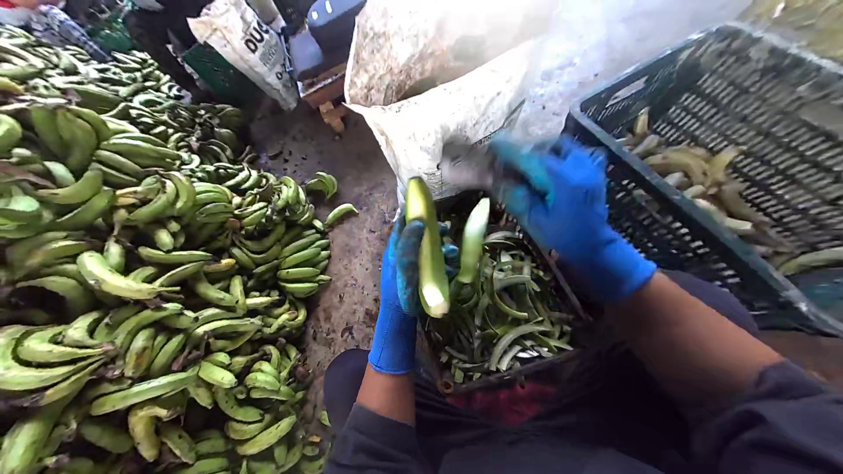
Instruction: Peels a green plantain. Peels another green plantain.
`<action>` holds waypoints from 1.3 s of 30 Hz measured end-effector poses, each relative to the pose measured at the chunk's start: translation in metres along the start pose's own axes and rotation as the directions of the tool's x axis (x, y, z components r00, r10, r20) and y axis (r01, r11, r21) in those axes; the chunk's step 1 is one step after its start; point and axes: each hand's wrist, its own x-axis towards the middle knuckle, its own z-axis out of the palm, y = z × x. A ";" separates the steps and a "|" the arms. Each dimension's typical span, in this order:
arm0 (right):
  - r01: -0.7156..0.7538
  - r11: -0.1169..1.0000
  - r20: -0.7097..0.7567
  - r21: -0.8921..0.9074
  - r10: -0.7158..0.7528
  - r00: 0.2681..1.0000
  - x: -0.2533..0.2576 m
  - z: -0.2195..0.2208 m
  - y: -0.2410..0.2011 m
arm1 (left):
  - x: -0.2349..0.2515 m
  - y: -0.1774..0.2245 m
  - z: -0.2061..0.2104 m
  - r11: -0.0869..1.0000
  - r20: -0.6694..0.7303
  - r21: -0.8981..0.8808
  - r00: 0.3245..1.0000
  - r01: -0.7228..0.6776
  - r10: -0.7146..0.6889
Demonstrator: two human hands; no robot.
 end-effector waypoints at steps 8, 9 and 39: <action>0.187 0.980 -0.003 0.071 -0.188 0.982 -0.015 0.018 -0.006 | 0.000 0.006 0.010 0.999 0.100 -0.029 0.995 0.031 -0.028; 0.123 0.992 -0.064 0.017 -0.121 0.991 -0.001 0.017 0.005 | -0.002 0.007 0.011 0.990 0.182 0.045 0.973 0.134 -0.140; 0.295 0.946 -0.062 0.133 -0.289 0.955 -0.019 0.023 -0.011 | 0.009 -0.008 0.002 0.928 0.169 -0.145 0.916 -0.343 0.365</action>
